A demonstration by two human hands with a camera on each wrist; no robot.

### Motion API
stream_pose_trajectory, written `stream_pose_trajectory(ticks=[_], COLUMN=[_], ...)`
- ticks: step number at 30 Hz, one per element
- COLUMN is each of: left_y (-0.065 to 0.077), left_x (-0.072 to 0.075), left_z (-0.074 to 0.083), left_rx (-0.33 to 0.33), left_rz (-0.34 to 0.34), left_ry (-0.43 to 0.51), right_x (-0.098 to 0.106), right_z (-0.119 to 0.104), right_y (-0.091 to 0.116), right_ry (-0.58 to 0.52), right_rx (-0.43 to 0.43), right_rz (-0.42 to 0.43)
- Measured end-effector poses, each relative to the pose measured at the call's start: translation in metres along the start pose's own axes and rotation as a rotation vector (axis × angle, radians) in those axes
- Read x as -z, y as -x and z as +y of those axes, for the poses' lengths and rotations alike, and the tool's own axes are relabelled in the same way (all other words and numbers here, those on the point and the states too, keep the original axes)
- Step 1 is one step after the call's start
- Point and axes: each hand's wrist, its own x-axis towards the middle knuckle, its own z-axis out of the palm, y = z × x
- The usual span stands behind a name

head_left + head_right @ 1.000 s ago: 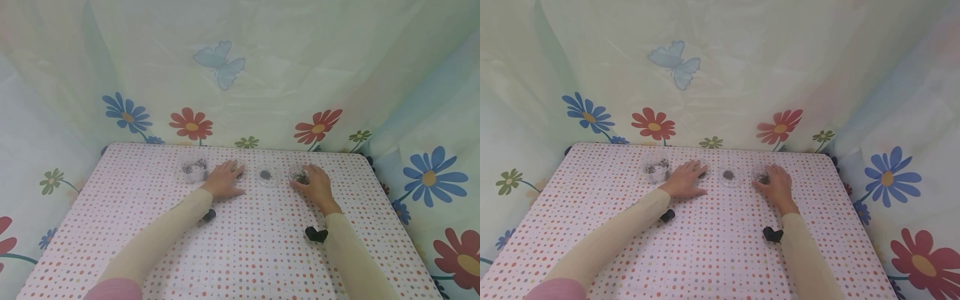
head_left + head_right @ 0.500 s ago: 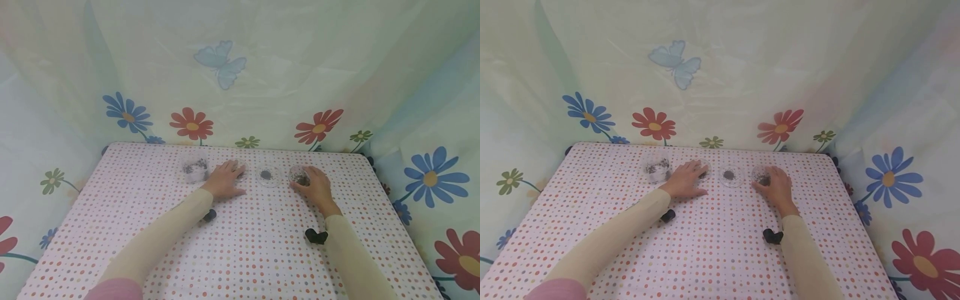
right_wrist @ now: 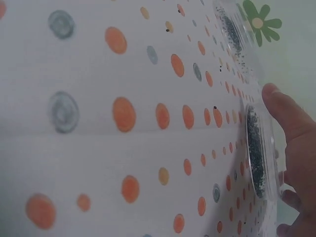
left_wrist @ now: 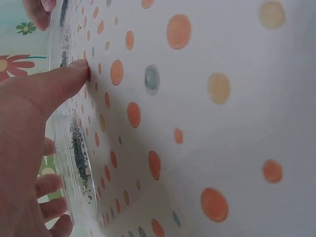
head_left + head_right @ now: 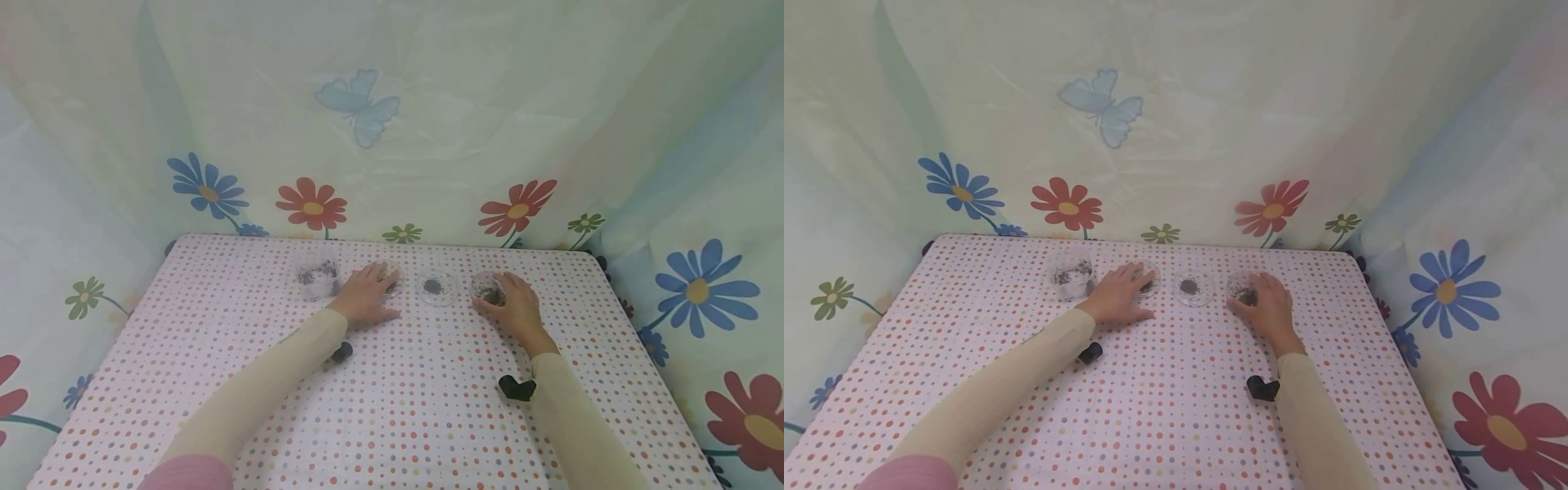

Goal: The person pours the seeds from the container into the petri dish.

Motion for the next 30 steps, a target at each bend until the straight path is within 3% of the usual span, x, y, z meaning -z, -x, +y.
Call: stream_pose_trajectory(ticks=[19,30], left_y=[0.004,0.003], left_x=[0.0,0.003], left_z=[-0.003,-0.006], left_rx=[-0.006,0.013], left_rz=[0.021,0.028], left_ry=[-0.065,-0.022], right_x=[0.007,0.009], right_z=[-0.014,-0.021], right_y=[0.005,0.006], right_ry=[0.025,0.028], right_rx=[0.091,0.106], right_rz=[0.067,0.075])
